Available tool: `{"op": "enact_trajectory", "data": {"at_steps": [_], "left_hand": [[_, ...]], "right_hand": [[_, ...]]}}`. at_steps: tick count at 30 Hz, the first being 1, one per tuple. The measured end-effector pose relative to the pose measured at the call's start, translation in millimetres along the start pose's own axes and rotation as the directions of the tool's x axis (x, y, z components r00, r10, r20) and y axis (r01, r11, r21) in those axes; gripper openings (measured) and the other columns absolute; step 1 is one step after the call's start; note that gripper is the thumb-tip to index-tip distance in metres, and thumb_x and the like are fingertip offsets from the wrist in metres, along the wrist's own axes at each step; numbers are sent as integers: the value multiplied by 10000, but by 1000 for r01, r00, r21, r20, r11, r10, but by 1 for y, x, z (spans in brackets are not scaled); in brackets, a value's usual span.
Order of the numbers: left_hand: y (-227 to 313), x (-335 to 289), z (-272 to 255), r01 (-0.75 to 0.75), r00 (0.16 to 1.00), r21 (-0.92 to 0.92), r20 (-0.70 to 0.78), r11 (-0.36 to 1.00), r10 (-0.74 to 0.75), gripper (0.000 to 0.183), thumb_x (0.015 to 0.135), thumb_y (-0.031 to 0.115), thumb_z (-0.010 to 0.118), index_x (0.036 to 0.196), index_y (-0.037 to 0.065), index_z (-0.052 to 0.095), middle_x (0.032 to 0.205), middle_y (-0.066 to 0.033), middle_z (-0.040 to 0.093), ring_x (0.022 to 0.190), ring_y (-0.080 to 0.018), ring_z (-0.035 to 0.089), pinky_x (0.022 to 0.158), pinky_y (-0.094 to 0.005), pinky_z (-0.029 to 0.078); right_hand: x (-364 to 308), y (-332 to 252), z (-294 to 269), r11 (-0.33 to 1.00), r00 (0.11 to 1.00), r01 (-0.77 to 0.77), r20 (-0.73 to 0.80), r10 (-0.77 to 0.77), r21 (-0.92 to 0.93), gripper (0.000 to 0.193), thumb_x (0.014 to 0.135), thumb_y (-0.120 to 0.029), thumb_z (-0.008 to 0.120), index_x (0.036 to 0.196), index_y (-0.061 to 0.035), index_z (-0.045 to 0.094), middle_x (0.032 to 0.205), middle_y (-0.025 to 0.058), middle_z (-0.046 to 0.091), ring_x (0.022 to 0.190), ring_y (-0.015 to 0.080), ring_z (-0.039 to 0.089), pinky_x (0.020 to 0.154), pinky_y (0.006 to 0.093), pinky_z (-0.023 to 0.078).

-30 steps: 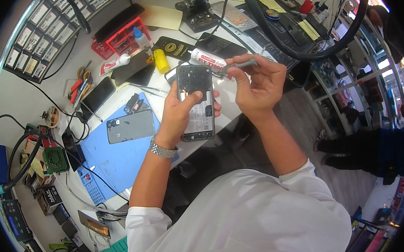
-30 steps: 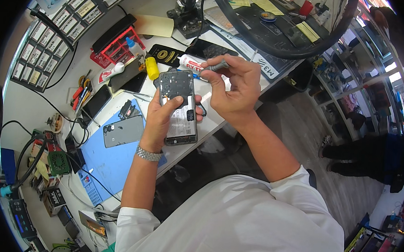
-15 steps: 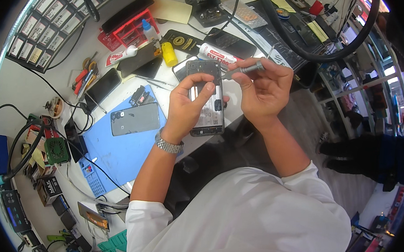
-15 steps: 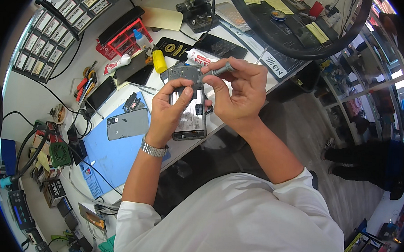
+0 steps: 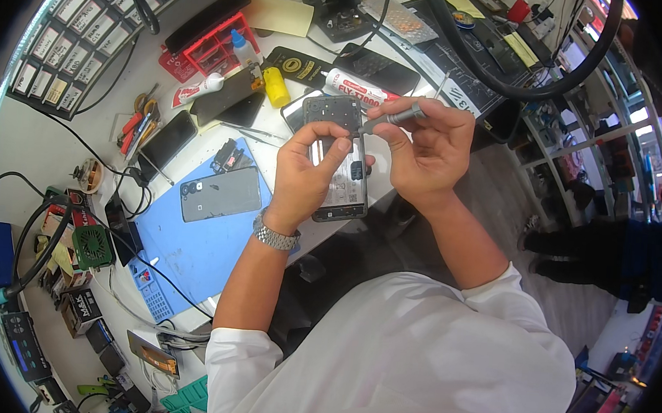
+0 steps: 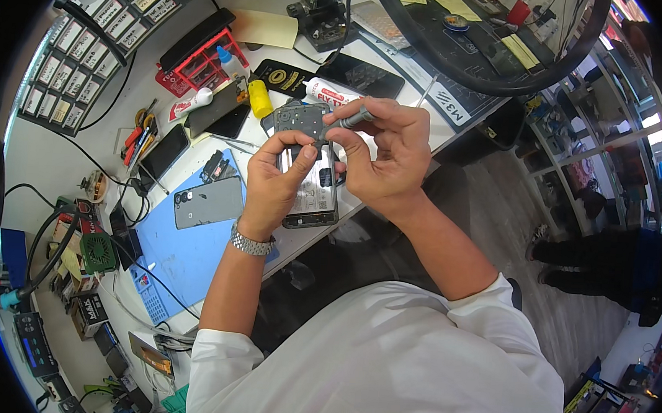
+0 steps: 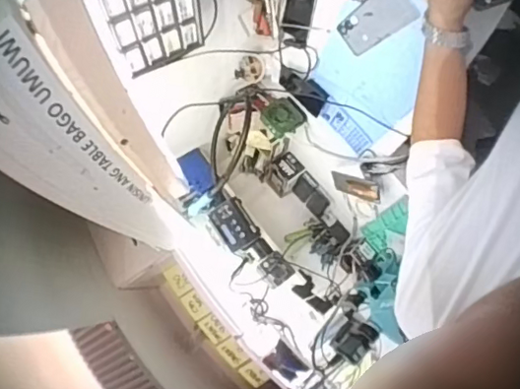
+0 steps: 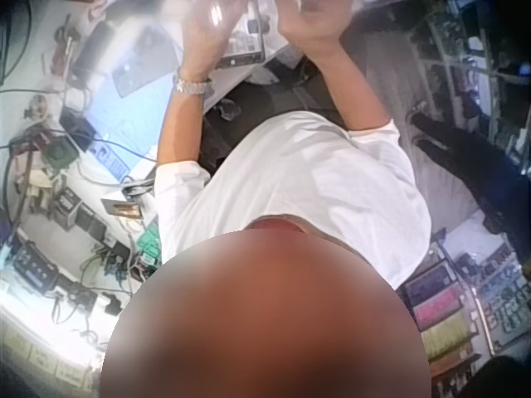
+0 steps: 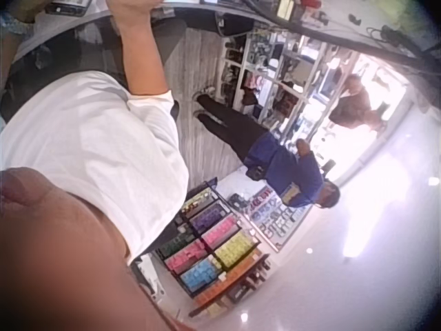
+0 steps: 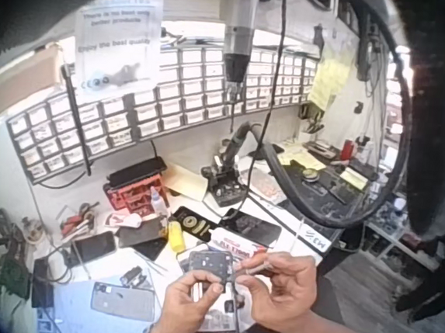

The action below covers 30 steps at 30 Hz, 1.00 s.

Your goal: The person applies adhesive to the back of a disassembled smartphone using a small tube, then picks up and sets down another phone while continuing to apply adhesive to the first device. The work occurs at a cluttered electronics repair bench with tools and parts visible.

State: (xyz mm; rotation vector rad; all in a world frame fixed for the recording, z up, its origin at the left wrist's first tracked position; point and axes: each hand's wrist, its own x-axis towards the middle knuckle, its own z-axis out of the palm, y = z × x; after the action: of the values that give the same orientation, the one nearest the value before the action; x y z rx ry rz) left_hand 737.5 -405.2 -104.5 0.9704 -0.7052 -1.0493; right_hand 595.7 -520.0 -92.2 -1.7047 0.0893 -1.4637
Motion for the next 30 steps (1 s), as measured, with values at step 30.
{"op": "enact_trajectory", "data": {"at_steps": [30], "left_hand": [[1,2,3,-36,999,70,-30,997,38,500,952,-30,768,1419,9,595,1284,-100,701,1118,-138,693,949,-305,597]], "right_hand": [[0,12,-8,986,998,59,31,-55,-156,487,896,178,735,1286,5,499,1139,196,718,1048,241,756,875,323,636]]}}
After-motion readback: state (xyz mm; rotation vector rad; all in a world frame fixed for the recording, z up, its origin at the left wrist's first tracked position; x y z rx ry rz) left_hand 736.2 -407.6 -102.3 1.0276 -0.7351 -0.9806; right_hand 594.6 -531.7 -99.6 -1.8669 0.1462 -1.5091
